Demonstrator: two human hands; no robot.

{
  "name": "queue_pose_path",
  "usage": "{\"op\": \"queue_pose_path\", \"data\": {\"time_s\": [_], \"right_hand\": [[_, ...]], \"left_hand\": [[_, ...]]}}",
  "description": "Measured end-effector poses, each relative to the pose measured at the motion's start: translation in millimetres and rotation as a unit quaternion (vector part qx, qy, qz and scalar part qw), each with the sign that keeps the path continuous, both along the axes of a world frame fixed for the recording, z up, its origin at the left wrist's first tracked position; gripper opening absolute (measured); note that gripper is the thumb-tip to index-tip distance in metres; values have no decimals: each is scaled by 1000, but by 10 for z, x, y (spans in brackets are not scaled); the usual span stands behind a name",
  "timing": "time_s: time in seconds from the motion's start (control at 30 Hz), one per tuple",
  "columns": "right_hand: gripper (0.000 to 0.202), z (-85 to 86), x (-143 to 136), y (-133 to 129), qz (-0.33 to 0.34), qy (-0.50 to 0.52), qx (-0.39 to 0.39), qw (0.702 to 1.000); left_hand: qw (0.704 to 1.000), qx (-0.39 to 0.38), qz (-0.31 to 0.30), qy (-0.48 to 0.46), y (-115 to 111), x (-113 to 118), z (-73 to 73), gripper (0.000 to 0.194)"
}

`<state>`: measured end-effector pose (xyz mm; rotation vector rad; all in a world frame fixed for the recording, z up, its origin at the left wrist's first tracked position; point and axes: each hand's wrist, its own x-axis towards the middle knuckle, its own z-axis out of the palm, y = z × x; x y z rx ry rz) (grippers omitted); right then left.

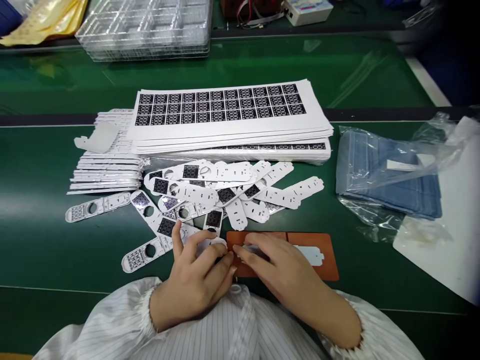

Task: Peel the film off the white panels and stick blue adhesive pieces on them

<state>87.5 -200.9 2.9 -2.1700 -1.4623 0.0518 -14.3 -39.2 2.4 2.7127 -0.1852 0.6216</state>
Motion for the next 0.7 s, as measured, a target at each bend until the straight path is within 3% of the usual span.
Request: {"op": "queue_pose_path", "data": {"time_s": [0.1,0.27,0.4,0.6,0.7], "right_hand": [[30,-13,18,-12,3,1,20,1000],[20,-72,14,-92,16,20,40,999],[25,-117,-7,-82,28,-29,22,999],[22,-59,8,-37,9,6,20,1000],[19,-49,25,-54,18,7,53,998]], "left_hand": [[1000,-6,5,1,-3,3,-8,10],[1000,-18,9,4,2,-3,-9,7],[1000,-19,15,-2,2,-1,4,7],[999,-37,11,-3,-2,0,18,8],[999,-46,9,0,2,-3,9,7]]}}
